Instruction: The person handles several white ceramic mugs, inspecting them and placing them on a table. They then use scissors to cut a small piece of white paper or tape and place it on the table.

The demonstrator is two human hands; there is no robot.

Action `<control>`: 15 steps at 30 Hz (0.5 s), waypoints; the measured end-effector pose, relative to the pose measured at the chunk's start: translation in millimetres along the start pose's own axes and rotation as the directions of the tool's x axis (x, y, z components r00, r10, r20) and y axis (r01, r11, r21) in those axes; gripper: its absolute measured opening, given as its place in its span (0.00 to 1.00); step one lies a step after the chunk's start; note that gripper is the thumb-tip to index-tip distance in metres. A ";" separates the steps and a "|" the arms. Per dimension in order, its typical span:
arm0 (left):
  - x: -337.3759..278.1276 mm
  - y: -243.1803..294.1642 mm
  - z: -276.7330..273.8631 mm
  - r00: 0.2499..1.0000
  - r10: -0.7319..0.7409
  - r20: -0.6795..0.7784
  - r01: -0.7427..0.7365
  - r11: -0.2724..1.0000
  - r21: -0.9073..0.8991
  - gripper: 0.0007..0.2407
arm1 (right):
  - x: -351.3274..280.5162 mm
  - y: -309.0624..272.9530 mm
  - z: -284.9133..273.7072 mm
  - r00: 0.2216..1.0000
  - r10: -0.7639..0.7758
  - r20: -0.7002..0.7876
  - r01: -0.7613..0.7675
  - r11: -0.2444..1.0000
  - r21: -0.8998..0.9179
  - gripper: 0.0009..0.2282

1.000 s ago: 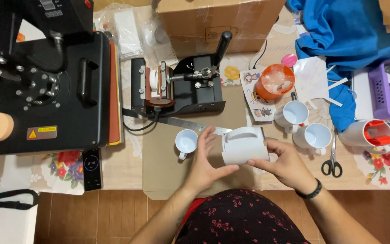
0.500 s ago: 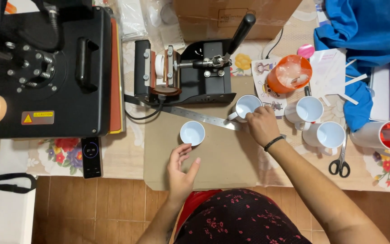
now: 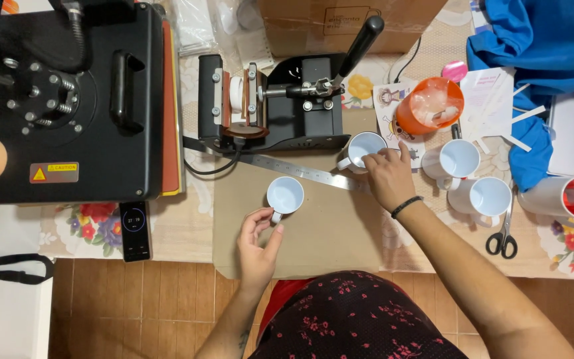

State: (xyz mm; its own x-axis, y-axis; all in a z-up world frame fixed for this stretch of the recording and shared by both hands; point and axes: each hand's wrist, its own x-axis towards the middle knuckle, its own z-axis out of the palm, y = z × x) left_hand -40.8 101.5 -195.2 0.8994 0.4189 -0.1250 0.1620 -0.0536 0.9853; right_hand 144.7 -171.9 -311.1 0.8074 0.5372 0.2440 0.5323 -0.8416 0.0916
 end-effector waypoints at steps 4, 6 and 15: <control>1.6 2.6 -3.9 1.000 -0.018 -0.010 0.019 0.999 0.040 0.14 | -13.9 -7.7 -62.1 1.000 -0.002 -0.021 0.004 0.998 0.056 0.18; 6.6 1.3 -7.0 0.998 -0.057 -0.009 0.057 0.989 0.133 0.14 | -23.3 -12.5 -96.5 0.991 0.091 -0.097 -0.042 0.906 0.421 0.21; 20.3 -30.2 4.8 0.997 0.065 -0.039 -0.052 0.960 0.276 0.10 | -210.7 11.9 -238.9 0.900 0.053 0.433 -0.356 0.664 0.657 0.10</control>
State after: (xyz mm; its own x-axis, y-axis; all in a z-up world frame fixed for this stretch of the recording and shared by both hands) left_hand -25.5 107.3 -228.1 0.8913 0.4500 -0.0562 0.2211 -0.3230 0.9202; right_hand -79.9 -308.4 -130.7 0.8650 0.4628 -0.1939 0.2337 -0.7136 -0.6604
